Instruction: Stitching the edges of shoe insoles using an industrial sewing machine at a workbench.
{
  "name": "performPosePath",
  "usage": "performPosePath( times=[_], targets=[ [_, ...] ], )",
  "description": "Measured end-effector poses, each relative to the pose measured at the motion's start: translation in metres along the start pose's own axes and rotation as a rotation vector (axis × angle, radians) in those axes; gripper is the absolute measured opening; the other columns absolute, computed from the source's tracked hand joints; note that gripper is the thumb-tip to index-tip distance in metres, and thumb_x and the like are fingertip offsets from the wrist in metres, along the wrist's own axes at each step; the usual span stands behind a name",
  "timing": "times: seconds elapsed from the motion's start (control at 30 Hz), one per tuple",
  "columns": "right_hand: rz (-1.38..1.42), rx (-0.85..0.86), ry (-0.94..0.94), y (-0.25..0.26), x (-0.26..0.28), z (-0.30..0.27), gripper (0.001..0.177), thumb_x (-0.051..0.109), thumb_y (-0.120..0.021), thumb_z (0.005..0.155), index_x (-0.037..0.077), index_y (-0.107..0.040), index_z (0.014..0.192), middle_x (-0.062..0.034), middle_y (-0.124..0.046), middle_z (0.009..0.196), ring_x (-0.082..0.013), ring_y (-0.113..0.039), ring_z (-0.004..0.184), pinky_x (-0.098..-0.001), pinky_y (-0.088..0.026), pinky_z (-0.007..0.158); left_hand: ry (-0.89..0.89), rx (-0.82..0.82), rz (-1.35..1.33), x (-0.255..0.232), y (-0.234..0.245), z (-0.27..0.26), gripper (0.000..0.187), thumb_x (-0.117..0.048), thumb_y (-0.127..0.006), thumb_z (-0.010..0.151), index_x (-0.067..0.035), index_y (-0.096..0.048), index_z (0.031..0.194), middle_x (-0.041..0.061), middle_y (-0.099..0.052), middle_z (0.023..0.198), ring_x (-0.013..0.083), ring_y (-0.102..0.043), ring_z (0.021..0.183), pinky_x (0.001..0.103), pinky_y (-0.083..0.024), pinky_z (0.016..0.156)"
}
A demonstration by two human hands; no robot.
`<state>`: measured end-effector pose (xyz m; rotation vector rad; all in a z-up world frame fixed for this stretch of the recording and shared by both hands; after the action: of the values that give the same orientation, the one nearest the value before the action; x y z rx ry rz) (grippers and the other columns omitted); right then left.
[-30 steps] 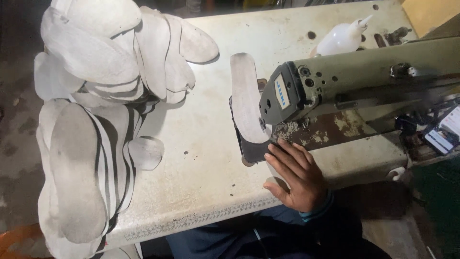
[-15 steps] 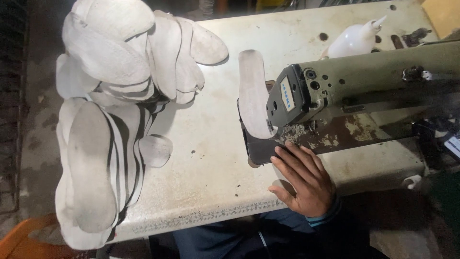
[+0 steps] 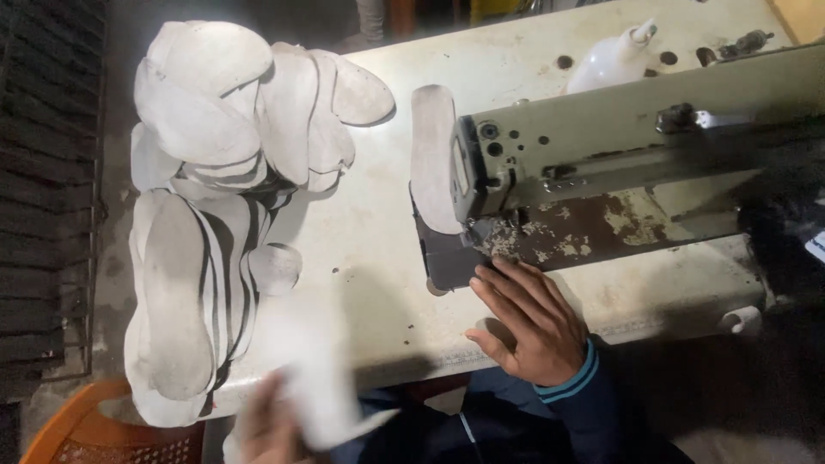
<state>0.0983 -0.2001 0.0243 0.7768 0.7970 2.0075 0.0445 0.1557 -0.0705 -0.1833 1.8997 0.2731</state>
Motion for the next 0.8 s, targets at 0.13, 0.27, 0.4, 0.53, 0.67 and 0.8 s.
performPosePath(
  times=[0.13,0.27,0.4,0.53,0.67,0.8],
  targets=[
    [0.025,0.001,0.019,0.007,0.000,0.001,0.058,0.032,-0.071,0.098,0.004,-0.056,0.147,-0.0143,-0.064,0.146,-0.0336,-0.060,0.139,-0.0498,-0.054,0.111,0.115,0.282,-0.499,-0.017,-0.162,-0.009,0.046,0.003,-0.064,0.085,0.004,-0.072,0.131,0.019,-0.073,0.101,0.0215,-0.060,0.076,0.028,-0.044,0.066],
    [0.121,-0.049,-0.023,0.011,-0.004,-0.002,0.036,0.010,-0.061,0.106,0.008,-0.063,0.141,-0.0136,-0.065,0.144,-0.0364,-0.063,0.136,-0.0537,-0.056,0.112,0.103,0.434,-0.487,-0.031,-0.199,-0.015,0.050,-0.008,-0.062,0.091,0.003,-0.063,0.140,0.019,-0.066,0.139,0.0272,-0.062,0.119,0.037,-0.049,0.094],
    [0.173,-0.012,-0.014,0.011,-0.009,-0.002,0.037,0.012,-0.042,0.111,0.010,-0.063,0.142,-0.0105,-0.064,0.147,-0.0341,-0.060,0.139,-0.0518,-0.051,0.116,0.050,0.537,-0.539,-0.043,-0.216,-0.014,0.053,-0.010,-0.062,0.093,0.003,-0.057,0.144,0.021,-0.065,0.137,0.0278,-0.062,0.120,0.038,-0.050,0.097],
    [0.203,-0.002,-0.077,0.008,-0.019,-0.007,0.037,0.011,-0.044,0.110,0.008,-0.062,0.143,-0.0100,-0.063,0.148,-0.0323,-0.057,0.143,-0.0520,-0.048,0.120,0.143,0.549,-0.597,-0.041,-0.229,-0.013,0.055,-0.008,-0.062,0.092,0.001,-0.054,0.146,0.021,-0.064,0.140,0.0299,-0.062,0.118,0.039,-0.052,0.094],
    [0.123,0.048,-0.091,0.007,-0.032,-0.001,0.038,0.006,-0.047,0.108,0.010,-0.064,0.142,-0.0089,-0.064,0.147,-0.0340,-0.058,0.141,-0.0601,-0.050,0.115,0.226,0.539,-0.564,-0.038,-0.236,-0.017,0.056,-0.005,-0.061,0.091,-0.001,-0.057,0.146,0.019,-0.065,0.136,0.0264,-0.065,0.103,0.035,-0.055,0.078],
    [0.100,0.078,-0.053,0.000,-0.041,0.001,0.039,0.002,-0.059,0.102,0.008,-0.065,0.140,-0.0102,-0.065,0.145,-0.0359,-0.060,0.136,-0.0610,-0.047,0.117,0.252,0.531,-0.613,-0.035,-0.242,-0.016,0.057,-0.004,-0.063,0.089,0.001,-0.057,0.146,0.020,-0.066,0.129,0.0282,-0.064,0.102,0.037,-0.055,0.079]
  ],
)
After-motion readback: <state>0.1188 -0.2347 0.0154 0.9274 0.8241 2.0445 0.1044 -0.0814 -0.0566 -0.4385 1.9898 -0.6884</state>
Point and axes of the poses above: each hand's wrist, its own z-axis towards the middle knuckle, its own y-axis out of the back of the hand, x = y × z, the point moved 9 cm from there along z, towards the middle knuckle
